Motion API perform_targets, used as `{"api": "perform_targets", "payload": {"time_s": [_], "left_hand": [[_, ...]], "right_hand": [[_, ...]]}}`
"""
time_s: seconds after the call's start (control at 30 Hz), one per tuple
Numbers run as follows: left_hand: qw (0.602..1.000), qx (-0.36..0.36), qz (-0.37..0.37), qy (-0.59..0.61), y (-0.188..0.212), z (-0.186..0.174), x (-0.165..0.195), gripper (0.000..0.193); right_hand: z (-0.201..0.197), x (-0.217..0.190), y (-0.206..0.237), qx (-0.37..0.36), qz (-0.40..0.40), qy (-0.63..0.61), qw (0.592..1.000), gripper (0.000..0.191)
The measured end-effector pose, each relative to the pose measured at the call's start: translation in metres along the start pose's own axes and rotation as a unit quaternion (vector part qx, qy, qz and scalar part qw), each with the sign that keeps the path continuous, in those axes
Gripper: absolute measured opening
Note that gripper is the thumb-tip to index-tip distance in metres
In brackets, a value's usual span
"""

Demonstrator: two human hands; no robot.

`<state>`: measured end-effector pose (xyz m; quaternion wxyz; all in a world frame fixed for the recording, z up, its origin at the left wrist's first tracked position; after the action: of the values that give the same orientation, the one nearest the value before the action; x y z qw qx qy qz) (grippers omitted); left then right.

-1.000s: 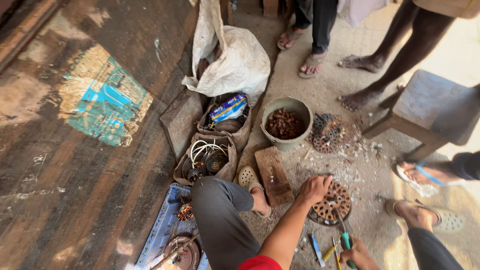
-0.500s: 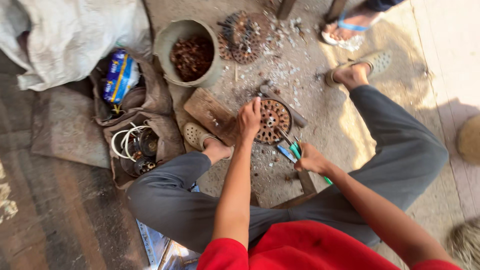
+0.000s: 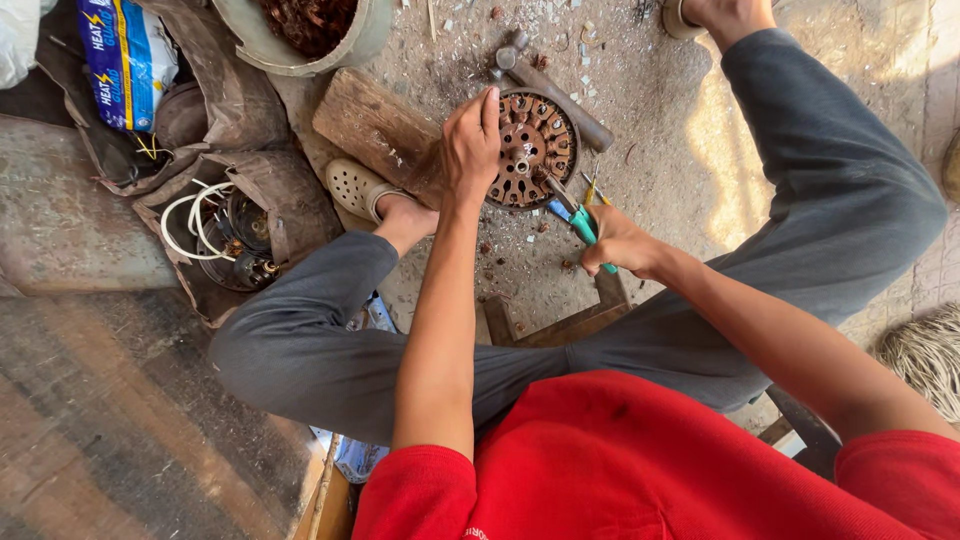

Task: The person sits on the ground and uses pliers to remove small metal pieces from the slots of a circular motor stator. They repeatedly pick out debris and place it on the floor.

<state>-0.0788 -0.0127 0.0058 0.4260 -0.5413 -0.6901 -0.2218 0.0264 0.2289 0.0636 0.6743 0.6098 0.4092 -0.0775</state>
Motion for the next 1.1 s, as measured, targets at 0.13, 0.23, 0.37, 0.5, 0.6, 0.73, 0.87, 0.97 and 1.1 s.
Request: {"api": "perform_targets", "payload": {"time_s": [0.13, 0.23, 0.37, 0.5, 0.6, 0.73, 0.87, 0.97, 1.1], "left_hand": [[0.998, -0.043, -0.052, -0.018, 0.001, 0.004, -0.006, 0.046], [0.999, -0.029, -0.032, -0.025, -0.001, 0.001, -0.003, 0.047], [0.999, -0.022, -0.017, -0.025, -0.006, -0.005, 0.007, 0.049], [0.995, -0.058, -0.052, -0.061, -0.008, -0.007, 0.012, 0.050], [0.997, -0.041, -0.047, -0.038, -0.007, -0.009, 0.016, 0.050], [1.000, -0.009, -0.017, -0.020, -0.007, -0.011, 0.018, 0.050], [0.999, -0.024, -0.040, -0.019, -0.009, -0.009, 0.016, 0.048], [0.998, -0.038, -0.039, -0.025, -0.008, -0.007, 0.014, 0.049], [0.997, -0.050, -0.062, -0.026, -0.004, -0.001, 0.007, 0.049]], "right_hand": [[-0.001, 0.008, -0.003, -0.045, 0.047, -0.058, 0.996, 0.035], [0.002, 0.014, -0.005, -0.057, 0.057, -0.072, 0.994, 0.033], [0.003, 0.010, -0.007, -0.035, -0.038, -0.015, 0.999, 0.036], [0.001, 0.004, 0.002, -0.026, -0.008, -0.053, 0.998, 0.033], [0.002, 0.004, 0.016, -0.028, 0.073, -0.151, 0.985, 0.027], [0.013, 0.003, 0.026, -0.115, 0.132, -0.388, 0.905, 0.036], [0.020, -0.002, 0.025, -0.220, 0.039, -0.496, 0.839, 0.048], [0.026, 0.005, 0.022, -0.133, 0.058, -0.440, 0.886, 0.046], [0.027, 0.000, 0.032, 0.202, -0.072, -0.009, 0.977, 0.038]]}}
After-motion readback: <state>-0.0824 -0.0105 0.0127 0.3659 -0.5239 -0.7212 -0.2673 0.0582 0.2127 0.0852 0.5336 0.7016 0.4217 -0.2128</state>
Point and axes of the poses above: each hand's wrist, its own y-axis away from the middle knuckle, its own z-axis out of the palm, x = y × z, the point moved 3 cm from there along -y, towards the middle knuckle, and after that the axes turned 14 degrees about x, right-handed, at the moved point
